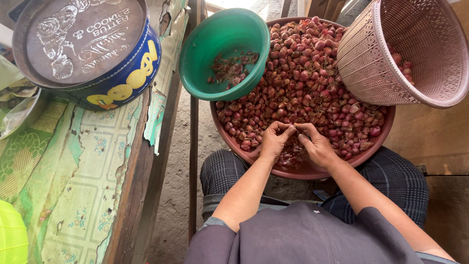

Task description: The person sits at a low work table with a large tray of unpeeled shallots in their lap. They peel the outer skin off each shallot by hand, occasionally trimming with a small knife, drop the discarded peels into a green bowl, and place the peeled shallots into a plastic basket.

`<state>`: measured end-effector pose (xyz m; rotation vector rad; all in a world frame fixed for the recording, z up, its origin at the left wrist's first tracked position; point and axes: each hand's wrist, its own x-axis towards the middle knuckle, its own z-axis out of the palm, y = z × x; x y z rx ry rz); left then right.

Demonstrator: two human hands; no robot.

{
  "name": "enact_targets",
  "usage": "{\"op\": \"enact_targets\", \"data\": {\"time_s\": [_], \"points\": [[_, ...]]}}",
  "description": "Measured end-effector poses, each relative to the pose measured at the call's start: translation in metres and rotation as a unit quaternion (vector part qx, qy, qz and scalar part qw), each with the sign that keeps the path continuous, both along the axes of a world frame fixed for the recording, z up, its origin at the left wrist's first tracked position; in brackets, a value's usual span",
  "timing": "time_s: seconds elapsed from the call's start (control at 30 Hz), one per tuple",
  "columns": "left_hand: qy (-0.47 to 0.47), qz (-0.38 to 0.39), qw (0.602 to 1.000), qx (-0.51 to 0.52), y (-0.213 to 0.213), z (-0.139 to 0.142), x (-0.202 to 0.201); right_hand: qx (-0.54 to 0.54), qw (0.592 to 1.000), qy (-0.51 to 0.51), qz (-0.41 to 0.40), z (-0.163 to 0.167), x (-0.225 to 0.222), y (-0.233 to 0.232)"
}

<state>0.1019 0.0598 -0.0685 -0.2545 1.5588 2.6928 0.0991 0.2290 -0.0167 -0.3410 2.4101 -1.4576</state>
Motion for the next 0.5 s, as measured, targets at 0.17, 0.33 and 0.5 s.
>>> {"op": "enact_targets", "data": {"time_s": [0.17,0.33,0.5], "points": [[0.02,0.004,0.997,-0.079,0.004,-0.001,0.0,-0.007,1.0,0.0,-0.008,-0.006,-0.001,0.002],[0.036,0.006,0.995,-0.094,0.007,-0.005,0.0,-0.035,0.999,-0.01,-0.015,-0.015,-0.004,0.005],[0.071,-0.021,0.995,-0.062,0.01,-0.005,0.001,-0.11,0.994,-0.016,-0.02,-0.008,-0.014,0.006]]}}
